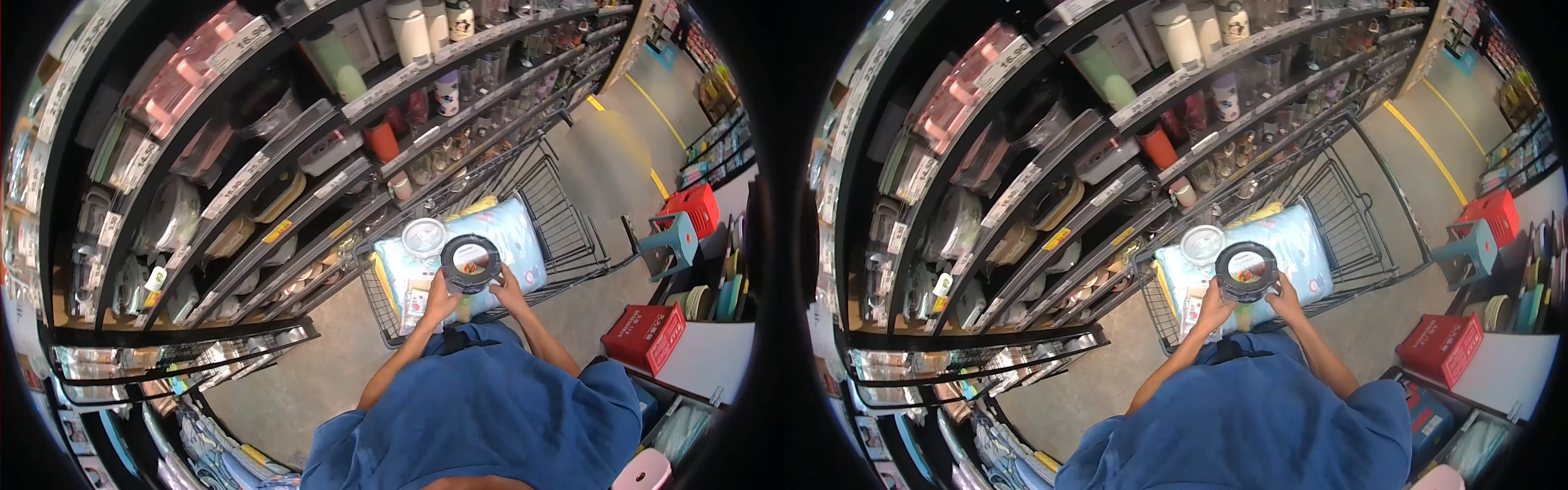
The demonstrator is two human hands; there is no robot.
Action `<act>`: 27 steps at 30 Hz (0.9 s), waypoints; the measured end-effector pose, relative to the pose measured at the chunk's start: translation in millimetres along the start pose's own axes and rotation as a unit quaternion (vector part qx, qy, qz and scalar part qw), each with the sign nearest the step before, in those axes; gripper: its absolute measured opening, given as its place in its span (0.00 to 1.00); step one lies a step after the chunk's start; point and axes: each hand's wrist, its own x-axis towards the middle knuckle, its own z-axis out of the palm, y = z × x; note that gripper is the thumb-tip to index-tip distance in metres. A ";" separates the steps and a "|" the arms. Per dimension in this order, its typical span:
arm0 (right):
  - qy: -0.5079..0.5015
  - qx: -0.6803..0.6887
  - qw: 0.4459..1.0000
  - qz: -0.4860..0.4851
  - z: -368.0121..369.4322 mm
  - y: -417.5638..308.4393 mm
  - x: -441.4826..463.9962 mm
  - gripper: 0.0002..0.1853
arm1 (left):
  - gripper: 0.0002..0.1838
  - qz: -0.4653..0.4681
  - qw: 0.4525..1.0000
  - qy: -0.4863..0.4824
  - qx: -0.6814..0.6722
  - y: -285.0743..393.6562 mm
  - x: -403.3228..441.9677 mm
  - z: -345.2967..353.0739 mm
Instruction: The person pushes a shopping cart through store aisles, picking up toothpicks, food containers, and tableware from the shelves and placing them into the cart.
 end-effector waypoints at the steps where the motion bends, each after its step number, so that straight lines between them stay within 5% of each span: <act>1: 0.009 0.001 1.000 0.000 -7.0 14.2 1.4 0.39 | 0.42 0.003 1.000 -0.008 0.000 -7.0 3.0 6.3; 3: -0.020 0.017 0.997 0.074 -15.1 42.4 13.1 0.39 | 0.37 0.006 0.999 -0.022 0.048 -22.6 12.2 11.3; 11: -0.019 -0.105 0.994 -0.010 -15.9 105.3 47.5 0.38 | 0.24 -0.013 0.991 -0.033 0.131 -29.3 18.5 -12.5; 14: 0.014 -0.222 0.974 0.036 -19.9 84.0 25.2 0.36 | 0.26 0.079 0.969 0.123 0.199 -52.8 -8.7 -16.0; 19: 0.108 -0.379 0.914 -0.100 -34.2 67.9 2.7 0.24 | 0.31 0.018 0.978 0.174 0.117 -86.9 -55.8 -54.6; 21: 0.116 -0.408 0.903 -0.071 -38.5 52.4 -3.7 0.23 | 0.32 -0.071 0.945 0.233 0.219 -105.2 -72.2 -71.8; 27: 0.183 -0.543 0.817 -0.066 -55.4 45.4 -10.0 0.13 | 0.35 -0.168 0.930 0.242 0.219 -166.4 -86.5 -94.2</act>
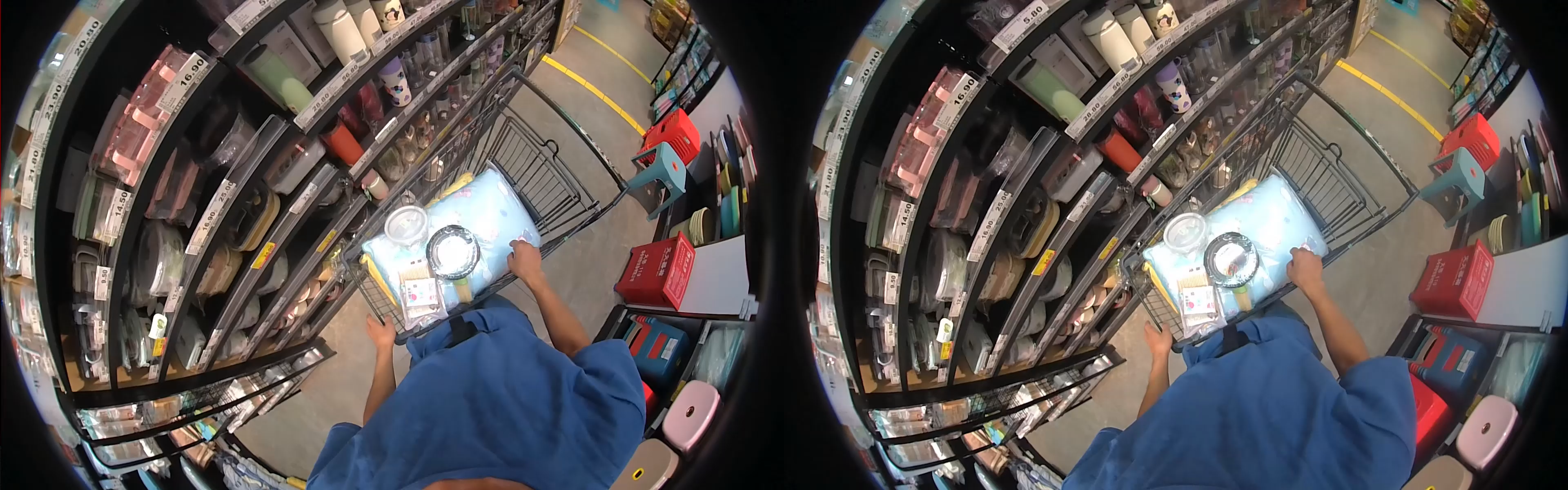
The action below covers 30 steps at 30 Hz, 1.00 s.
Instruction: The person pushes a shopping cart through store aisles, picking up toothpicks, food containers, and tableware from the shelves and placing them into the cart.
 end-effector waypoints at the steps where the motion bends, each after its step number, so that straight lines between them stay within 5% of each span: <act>1: -0.007 -0.024 1.000 0.016 -2.2 3.4 0.0 0.14 | 0.35 0.008 1.000 0.000 -0.005 -8.0 4.4 5.3; 3: -0.020 -0.076 0.996 0.048 -9.9 9.3 0.9 0.16 | 0.35 -0.050 0.986 -0.122 -0.100 -16.9 10.3 18.8; 7: -0.034 -0.109 0.993 0.040 -0.8 6.2 -8.1 0.12 | 0.34 -0.070 0.990 -0.116 -0.047 -8.3 10.7 25.9; 13: -0.019 -0.154 0.987 0.028 10.9 -13.7 -25.8 0.11 | 0.33 0.044 0.990 -0.132 -0.017 -26.3 17.7 28.0; 22: -0.076 -0.167 0.982 0.036 6.1 -26.0 -24.8 0.13 | 0.37 -0.014 0.972 -0.234 0.000 -5.0 15.9 2.0; 24: -0.161 -0.150 0.974 0.052 -2.7 -17.1 -9.8 0.13 | 0.38 0.001 0.967 -0.254 -0.027 -3.6 17.3 5.2; 26: -0.148 -0.146 0.976 0.067 -13.3 3.9 8.7 0.14 | 0.45 0.026 0.969 -0.238 0.066 -24.0 30.5 21.1; 30: -0.135 -0.152 0.973 0.107 -43.8 51.5 35.1 0.14 | 0.43 0.007 0.953 -0.273 0.128 3.0 27.9 4.6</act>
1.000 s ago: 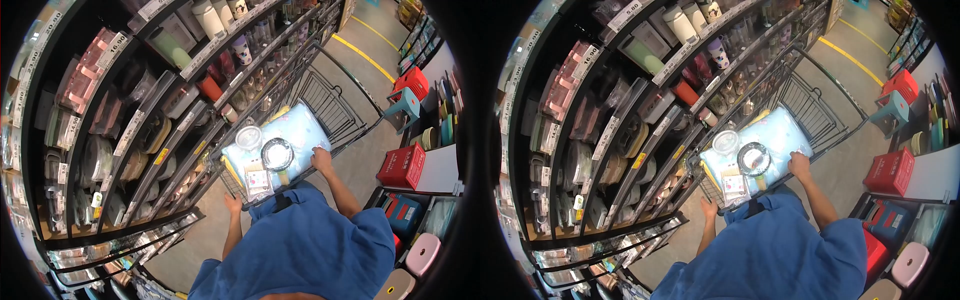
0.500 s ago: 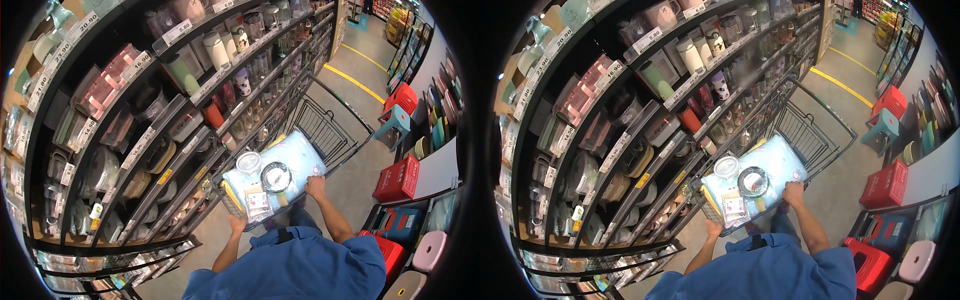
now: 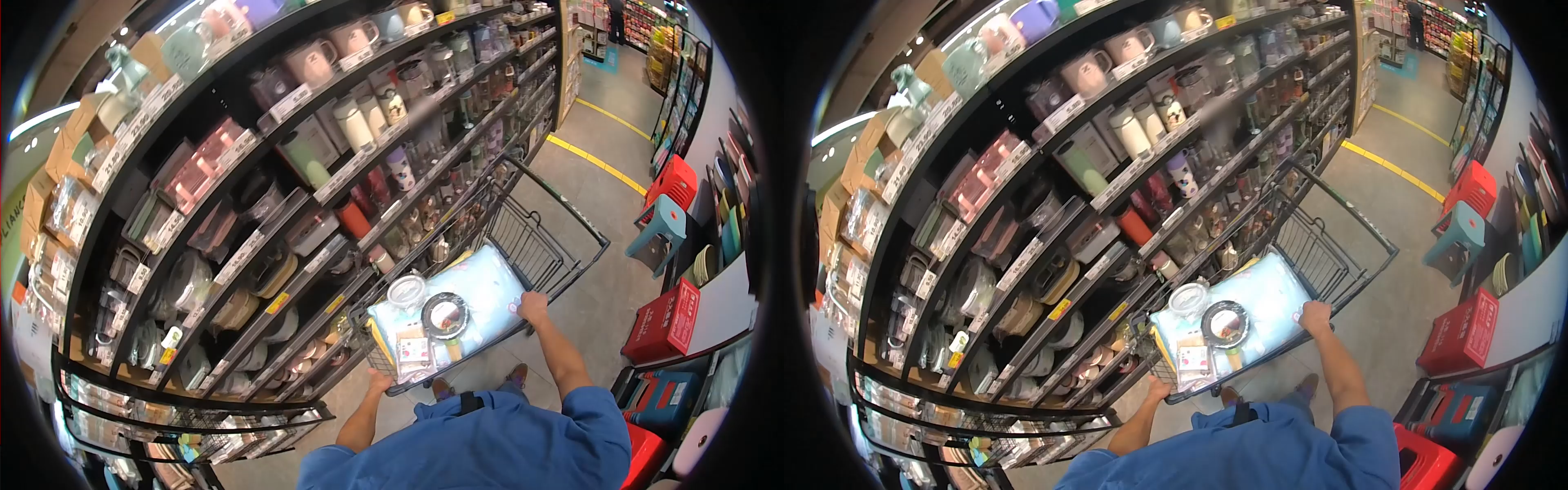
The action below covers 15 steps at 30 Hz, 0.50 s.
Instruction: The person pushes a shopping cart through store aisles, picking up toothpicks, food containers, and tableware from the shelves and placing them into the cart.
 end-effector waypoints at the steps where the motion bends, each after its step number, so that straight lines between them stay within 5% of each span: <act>1: -0.009 -0.026 1.000 0.001 -4.2 12.0 1.4 0.14 | 0.43 0.004 1.000 0.001 0.005 -4.0 6.9 2.1; 7: -0.007 -0.017 0.999 -0.042 -6.2 23.3 -6.8 0.21 | 0.44 -0.074 0.993 0.084 -0.026 15.4 -7.7 12.0; 9: -0.002 -0.002 0.998 -0.063 -7.1 29.6 -9.9 0.21 | 0.57 -0.105 0.990 0.052 -0.077 24.9 -16.9 10.2; 11: -0.029 -0.001 0.996 -0.088 -14.5 35.4 -15.2 0.19 | 0.54 -0.127 0.991 -0.019 -0.031 35.1 -19.9 5.4; 15: -0.030 -0.012 0.994 -0.104 -10.4 47.9 -17.2 0.18 | 0.46 -0.162 0.986 0.019 -0.028 25.7 -4.3 25.6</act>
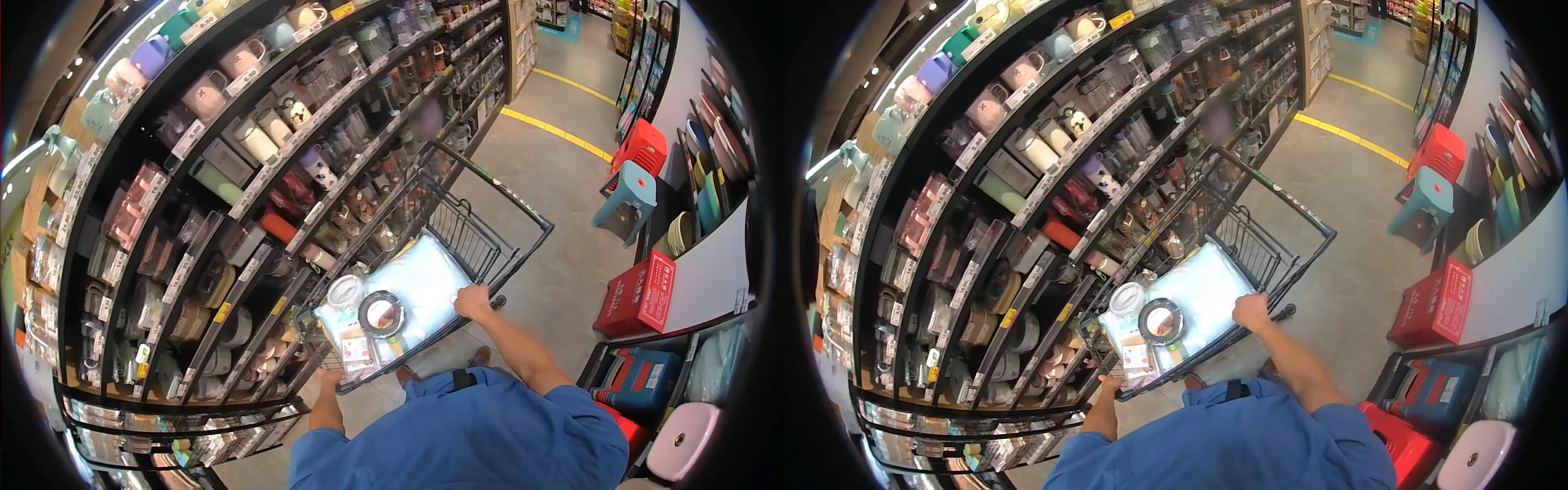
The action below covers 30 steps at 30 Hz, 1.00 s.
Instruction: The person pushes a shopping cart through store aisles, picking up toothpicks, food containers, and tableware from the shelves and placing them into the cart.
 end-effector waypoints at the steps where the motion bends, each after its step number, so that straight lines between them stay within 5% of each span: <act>1: 0.005 -0.001 1.000 -0.010 0.1 4.3 -0.3 0.18 | 0.38 -0.011 0.999 0.003 0.036 0.4 4.7 2.3; 3: 0.004 -0.002 1.000 -0.015 3.7 13.6 3.5 0.18 | 0.28 0.026 0.994 0.047 0.098 7.7 -8.6 9.5; 6: -0.037 0.006 0.999 -0.028 -8.2 25.2 -3.0 0.20 | 0.27 -0.030 0.999 0.029 0.032 39.9 -63.0 0.4; 7: -0.066 0.016 0.997 -0.029 -15.5 30.0 -4.8 0.22 | 0.31 -0.062 0.994 -0.082 0.023 20.8 -28.6 10.0; 8: -0.068 0.011 0.997 -0.030 -16.0 35.0 -2.6 0.22 | 0.31 -0.064 0.994 -0.085 0.019 1.0 3.1 25.2; 10: -0.041 0.039 0.998 0.010 -14.4 43.7 1.6 0.21 | 0.38 0.042 0.994 -0.050 0.085 -19.2 29.7 44.3; 13: 0.013 0.063 0.997 0.046 -21.2 54.7 -2.2 0.19 | 0.46 0.028 0.996 0.070 -0.057 1.0 -27.0 49.9; 17: 0.040 0.058 0.995 0.065 -23.7 76.3 1.9 0.17 | 0.49 0.007 0.997 0.076 -0.023 36.2 -54.3 55.6; 21: 0.090 0.058 0.990 0.094 -23.8 96.7 16.4 0.14 | 0.48 -0.025 0.997 0.072 -0.006 69.6 -81.4 63.0; 27: 0.166 0.066 0.980 0.088 -26.6 137.4 48.4 0.10 | 0.41 0.048 0.988 0.145 0.023 99.6 -75.0 98.4; 30: 0.182 0.043 0.979 0.076 -34.6 153.7 66.6 0.10 | 0.39 0.022 0.981 0.157 -0.108 133.8 -80.8 107.9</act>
